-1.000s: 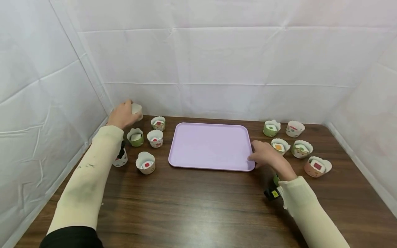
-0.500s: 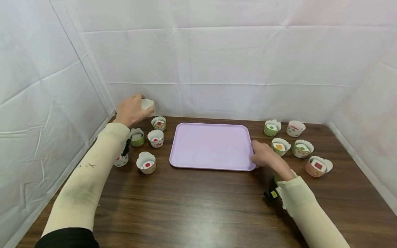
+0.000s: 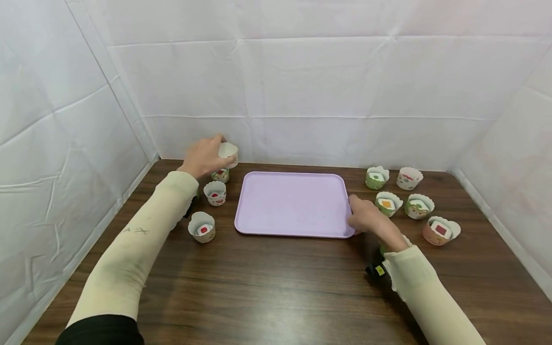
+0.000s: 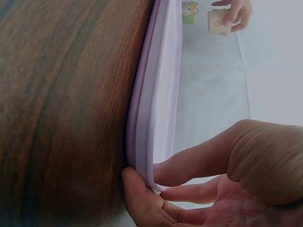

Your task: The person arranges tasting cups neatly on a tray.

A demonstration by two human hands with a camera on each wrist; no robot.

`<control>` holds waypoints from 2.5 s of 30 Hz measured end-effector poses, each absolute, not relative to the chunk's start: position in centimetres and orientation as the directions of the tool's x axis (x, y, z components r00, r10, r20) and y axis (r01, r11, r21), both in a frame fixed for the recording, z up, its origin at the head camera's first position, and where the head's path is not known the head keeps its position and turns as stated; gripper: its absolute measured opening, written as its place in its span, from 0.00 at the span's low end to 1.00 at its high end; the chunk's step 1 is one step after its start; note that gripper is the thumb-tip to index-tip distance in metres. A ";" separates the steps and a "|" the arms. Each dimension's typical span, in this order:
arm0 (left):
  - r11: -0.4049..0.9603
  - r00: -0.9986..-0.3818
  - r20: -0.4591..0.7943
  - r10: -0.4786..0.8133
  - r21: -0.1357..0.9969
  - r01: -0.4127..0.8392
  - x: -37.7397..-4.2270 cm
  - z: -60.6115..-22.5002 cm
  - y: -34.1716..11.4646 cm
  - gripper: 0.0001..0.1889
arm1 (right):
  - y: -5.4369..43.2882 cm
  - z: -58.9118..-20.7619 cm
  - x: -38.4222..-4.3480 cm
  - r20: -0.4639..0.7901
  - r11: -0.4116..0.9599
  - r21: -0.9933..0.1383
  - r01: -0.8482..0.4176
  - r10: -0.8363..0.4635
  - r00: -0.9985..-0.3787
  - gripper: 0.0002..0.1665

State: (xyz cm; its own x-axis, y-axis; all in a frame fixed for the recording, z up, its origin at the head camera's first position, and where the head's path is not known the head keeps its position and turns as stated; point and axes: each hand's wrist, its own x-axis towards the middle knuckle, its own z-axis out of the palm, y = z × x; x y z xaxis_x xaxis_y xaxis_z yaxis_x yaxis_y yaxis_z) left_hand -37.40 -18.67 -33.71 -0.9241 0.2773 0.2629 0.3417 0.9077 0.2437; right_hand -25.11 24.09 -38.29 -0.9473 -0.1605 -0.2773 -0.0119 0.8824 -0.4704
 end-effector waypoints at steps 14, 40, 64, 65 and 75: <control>0.887 -0.914 0.185 0.362 0.234 0.398 -37.5 -34.5 -15.7 0.31 | 23.9 -38.3 -25.0 -0.294 0.874 -0.486 -0.004 -0.168 -0.941 0.29; 0.882 -0.903 -0.007 0.431 0.217 0.419 -37.6 -36.1 -12.5 0.33 | 23.6 -38.3 -24.8 -0.297 0.861 -0.509 -0.002 -0.178 -0.938 0.32; 0.895 -0.906 -0.098 0.412 0.229 0.383 -37.7 -36.5 -12.5 0.41 | 23.7 -38.0 -24.7 -0.339 0.869 -0.494 0.015 -0.177 -0.924 0.35; 0.896 -0.906 -0.099 0.412 0.228 0.382 -37.7 -36.4 -12.5 0.41 | 23.6 -38.0 -24.7 -0.342 0.870 -0.493 0.018 -0.175 -0.923 0.36; 0.891 -0.901 -0.128 0.415 0.255 0.375 -37.6 -36.1 -12.4 0.48 | 23.5 -38.0 -24.8 -0.336 0.864 -0.503 0.026 -0.168 -0.927 0.36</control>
State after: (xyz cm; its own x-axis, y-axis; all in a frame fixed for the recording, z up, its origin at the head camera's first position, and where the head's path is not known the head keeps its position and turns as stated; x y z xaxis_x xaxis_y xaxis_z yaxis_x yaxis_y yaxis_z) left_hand -37.57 -12.41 -36.14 -0.9006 0.4153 -0.1281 0.3748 0.8913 0.2550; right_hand -24.78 23.51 -38.00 -0.9268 -0.1681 -0.3359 0.0255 0.8641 -0.5026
